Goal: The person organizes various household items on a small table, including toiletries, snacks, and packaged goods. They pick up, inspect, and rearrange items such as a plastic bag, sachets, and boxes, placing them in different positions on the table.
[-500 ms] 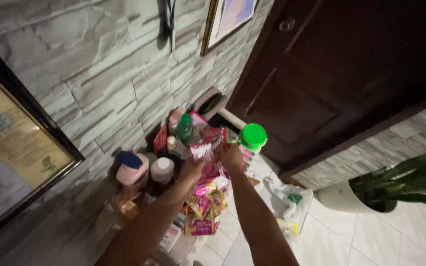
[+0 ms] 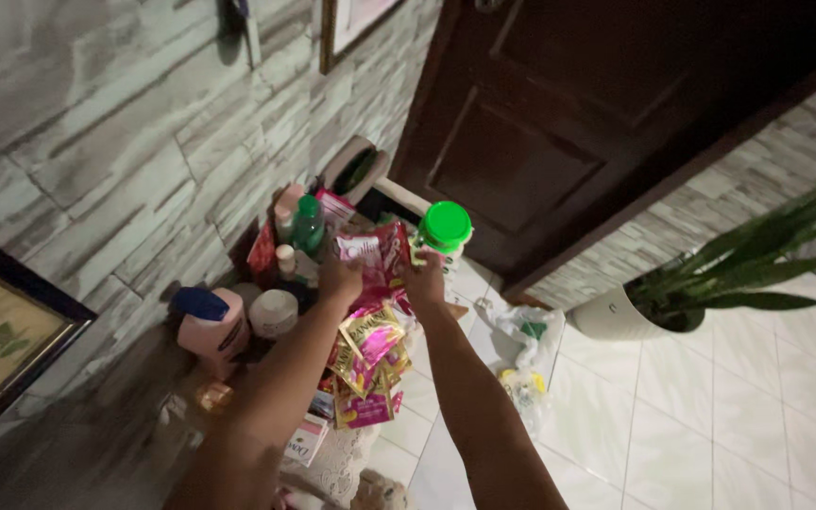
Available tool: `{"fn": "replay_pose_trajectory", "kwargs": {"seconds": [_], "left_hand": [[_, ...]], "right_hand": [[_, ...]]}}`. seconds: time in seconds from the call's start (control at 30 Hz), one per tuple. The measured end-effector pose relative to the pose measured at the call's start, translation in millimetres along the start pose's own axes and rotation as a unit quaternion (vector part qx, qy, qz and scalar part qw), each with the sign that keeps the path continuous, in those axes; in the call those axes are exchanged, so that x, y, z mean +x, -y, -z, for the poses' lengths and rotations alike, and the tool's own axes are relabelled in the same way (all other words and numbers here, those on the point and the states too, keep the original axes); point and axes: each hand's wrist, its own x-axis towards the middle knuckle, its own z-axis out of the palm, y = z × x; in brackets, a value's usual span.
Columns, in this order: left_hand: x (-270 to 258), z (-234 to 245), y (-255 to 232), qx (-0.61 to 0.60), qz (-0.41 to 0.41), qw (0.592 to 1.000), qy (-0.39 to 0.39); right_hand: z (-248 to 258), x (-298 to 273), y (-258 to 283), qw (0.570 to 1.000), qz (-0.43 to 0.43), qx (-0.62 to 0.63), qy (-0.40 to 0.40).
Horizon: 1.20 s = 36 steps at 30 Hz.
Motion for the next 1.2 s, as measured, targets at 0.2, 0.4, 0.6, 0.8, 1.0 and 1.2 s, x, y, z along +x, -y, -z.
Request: {"fn": "replay_pose_trajectory", "kwargs": {"seconds": [0.2, 0.4, 0.6, 0.8, 1.0, 1.2], "left_hand": [[-1.0, -5.9, 11.8, 0.065, -0.044, 0.997, -0.023], [-11.4, 3.6, -6.9, 0.132, -0.164, 0.976, -0.046], [-62.9, 94.2, -25.3, 0.000, -0.207, 0.967, 0.152], [-182.5, 179.6, -1.3, 0.151, -0.294, 0.928, 0.170], [-213.2, 186.4, 20.7, 0.265, -0.334, 0.893, 0.146], [-214.7, 187.8, 34.9, 0.295, -0.306, 0.894, 0.140]], "right_hand": [[27.8, -20.2, 0.0, 0.980, -0.030, 0.193, -0.033], [47.6, -102.6, 24.4, 0.965, -0.082, 0.249, -0.001], [44.2, -183.2, 23.2, 0.970, -0.086, 0.223, 0.036], [43.8, -220.7, 16.0, 0.974, -0.047, 0.198, 0.102], [23.1, -246.5, 19.9, 0.991, -0.005, 0.063, 0.118], [8.8, -269.1, 24.8, 0.996, 0.005, -0.032, 0.087]]}}
